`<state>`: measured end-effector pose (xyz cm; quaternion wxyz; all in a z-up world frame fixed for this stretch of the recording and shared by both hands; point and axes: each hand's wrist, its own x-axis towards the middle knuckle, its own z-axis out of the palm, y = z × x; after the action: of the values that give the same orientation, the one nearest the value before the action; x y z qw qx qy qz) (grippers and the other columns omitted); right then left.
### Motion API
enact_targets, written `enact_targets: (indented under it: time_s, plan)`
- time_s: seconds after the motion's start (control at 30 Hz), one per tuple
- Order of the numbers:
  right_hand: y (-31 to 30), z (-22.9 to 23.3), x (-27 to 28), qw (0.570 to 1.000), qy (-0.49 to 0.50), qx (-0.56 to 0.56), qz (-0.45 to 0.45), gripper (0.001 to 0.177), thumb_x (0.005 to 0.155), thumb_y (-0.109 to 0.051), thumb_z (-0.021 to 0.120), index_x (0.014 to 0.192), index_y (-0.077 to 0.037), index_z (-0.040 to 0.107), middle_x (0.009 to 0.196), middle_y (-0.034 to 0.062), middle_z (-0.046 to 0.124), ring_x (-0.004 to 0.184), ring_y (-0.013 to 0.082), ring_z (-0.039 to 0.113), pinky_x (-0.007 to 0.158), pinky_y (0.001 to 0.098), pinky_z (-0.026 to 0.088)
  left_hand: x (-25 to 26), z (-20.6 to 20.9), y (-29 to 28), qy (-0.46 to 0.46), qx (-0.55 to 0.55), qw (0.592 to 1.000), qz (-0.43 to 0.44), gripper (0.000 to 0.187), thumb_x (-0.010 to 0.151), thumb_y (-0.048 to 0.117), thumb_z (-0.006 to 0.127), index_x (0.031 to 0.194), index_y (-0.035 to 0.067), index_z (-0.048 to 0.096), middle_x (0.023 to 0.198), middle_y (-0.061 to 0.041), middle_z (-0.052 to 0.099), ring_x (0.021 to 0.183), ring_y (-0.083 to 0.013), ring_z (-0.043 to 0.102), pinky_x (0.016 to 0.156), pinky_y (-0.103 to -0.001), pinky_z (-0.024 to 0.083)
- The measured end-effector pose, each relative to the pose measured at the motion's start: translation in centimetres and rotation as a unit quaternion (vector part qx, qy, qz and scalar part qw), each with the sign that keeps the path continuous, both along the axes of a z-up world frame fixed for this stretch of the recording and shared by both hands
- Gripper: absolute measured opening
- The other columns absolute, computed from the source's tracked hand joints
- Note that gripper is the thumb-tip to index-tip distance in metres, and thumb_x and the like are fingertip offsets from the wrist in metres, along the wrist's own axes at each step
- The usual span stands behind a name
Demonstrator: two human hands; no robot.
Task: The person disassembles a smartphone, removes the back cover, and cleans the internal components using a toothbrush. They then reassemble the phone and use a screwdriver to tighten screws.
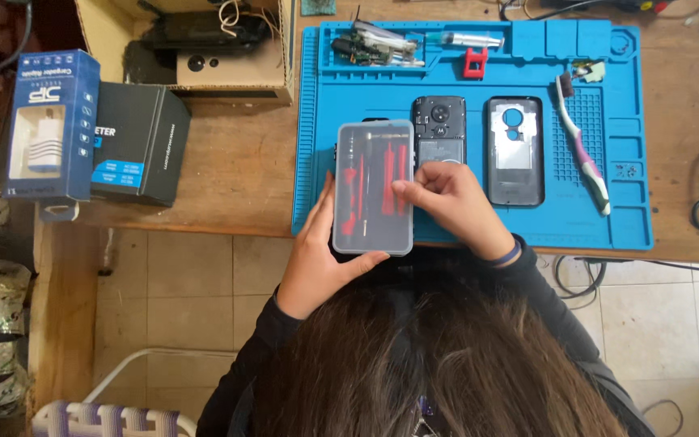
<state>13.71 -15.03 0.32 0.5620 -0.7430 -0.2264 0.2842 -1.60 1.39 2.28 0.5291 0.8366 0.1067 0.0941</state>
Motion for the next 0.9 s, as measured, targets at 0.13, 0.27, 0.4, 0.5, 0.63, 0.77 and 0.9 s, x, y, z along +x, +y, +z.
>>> enact_targets:
  time_s: [0.13, 0.27, 0.4, 0.5, 0.63, 0.77, 0.9]
  plan:
    - [-0.3, 0.0, 0.3, 1.000, -0.015, 0.017, 0.014, 0.038, 0.097, -0.025, 0.061, 0.063, -0.008, 0.057, 0.040, -0.0024, 0.040, 0.042, 0.0065, 0.033, 0.044, 0.0207, 0.028, -0.1, -0.7, 0.1, -0.009, -0.052, 0.998, 0.019, 0.127, 0.062, 0.037, 0.090, 0.154, 0.007, 0.009, 0.158, -0.028, 0.016, 0.137, -0.0487, 0.035, 0.105, -0.053, 0.042]
    - [-0.6, 2.3, 0.2, 0.995, -0.087, 0.026, 0.038, 0.035, 0.098, -0.024, 0.059, 0.067, -0.009, 0.061, 0.040, -0.0009, 0.041, 0.043, 0.0081, 0.033, 0.044, 0.0221, 0.033, -0.4, -1.9, 0.4, -0.083, -0.039, 0.995, 0.022, 0.126, 0.065, 0.046, 0.087, 0.154, 0.004, 0.008, 0.159, -0.024, 0.013, 0.134, -0.0484, 0.039, 0.098, -0.047, 0.051]
    - [0.3, 5.4, 0.3, 0.957, -0.256, 0.022, 0.132, 0.014, 0.096, -0.012, 0.061, 0.087, -0.005, 0.069, 0.048, 0.0051, 0.050, 0.042, 0.0163, 0.043, 0.046, 0.0266, 0.039, -1.5, -4.3, 1.5, -0.204, 0.029, 0.975, 0.083, 0.110, 0.079, 0.062, 0.064, 0.150, -0.005, 0.012, 0.154, -0.028, 0.024, 0.127, -0.0470, 0.048, 0.086, -0.049, 0.057]
    - [1.4, 6.9, 0.2, 0.890, -0.393, 0.013, 0.232, 0.012, 0.093, -0.004, 0.061, 0.099, -0.004, 0.071, 0.057, 0.0099, 0.061, 0.042, 0.0230, 0.054, 0.044, 0.0304, 0.045, -2.5, -5.3, 2.1, -0.250, 0.086, 0.954, 0.139, 0.087, 0.092, 0.049, 0.052, 0.148, -0.008, 0.018, 0.150, -0.029, 0.032, 0.121, -0.0429, 0.055, 0.082, -0.046, 0.061]
    - [2.6, 8.6, -0.4, 0.742, -0.539, -0.021, 0.399, 0.027, 0.086, 0.005, 0.058, 0.108, -0.006, 0.071, 0.061, 0.0103, 0.066, 0.050, 0.0231, 0.062, 0.051, 0.0329, 0.053, -3.6, -4.9, 2.7, -0.231, 0.133, 0.939, 0.217, 0.064, 0.091, 0.018, 0.050, 0.142, -0.012, 0.026, 0.143, -0.032, 0.040, 0.117, -0.0445, 0.056, 0.084, -0.044, 0.061]
    - [4.1, 9.1, -0.4, 0.662, -0.596, -0.045, 0.452, 0.026, 0.081, 0.000, 0.065, 0.104, -0.011, 0.070, 0.062, 0.0039, 0.066, 0.054, 0.0178, 0.065, 0.053, 0.0302, 0.054, -4.0, -4.6, 2.7, -0.189, 0.109, 0.953, 0.212, 0.057, 0.091, 0.014, 0.052, 0.140, -0.009, 0.034, 0.148, -0.026, 0.039, 0.118, -0.0406, 0.058, 0.081, -0.040, 0.061]
    - [5.4, 7.5, -0.3, 0.615, -0.647, 0.003, 0.450, 0.004, 0.087, -0.011, 0.064, 0.088, -0.014, 0.065, 0.055, -0.0034, 0.056, 0.047, 0.0127, 0.057, 0.046, 0.0254, 0.048, -4.4, -5.7, 3.2, -0.167, 0.111, 0.956, 0.213, 0.053, 0.087, 0.010, 0.057, 0.134, -0.010, 0.042, 0.139, -0.027, 0.049, 0.111, -0.0412, 0.062, 0.079, -0.042, 0.062]
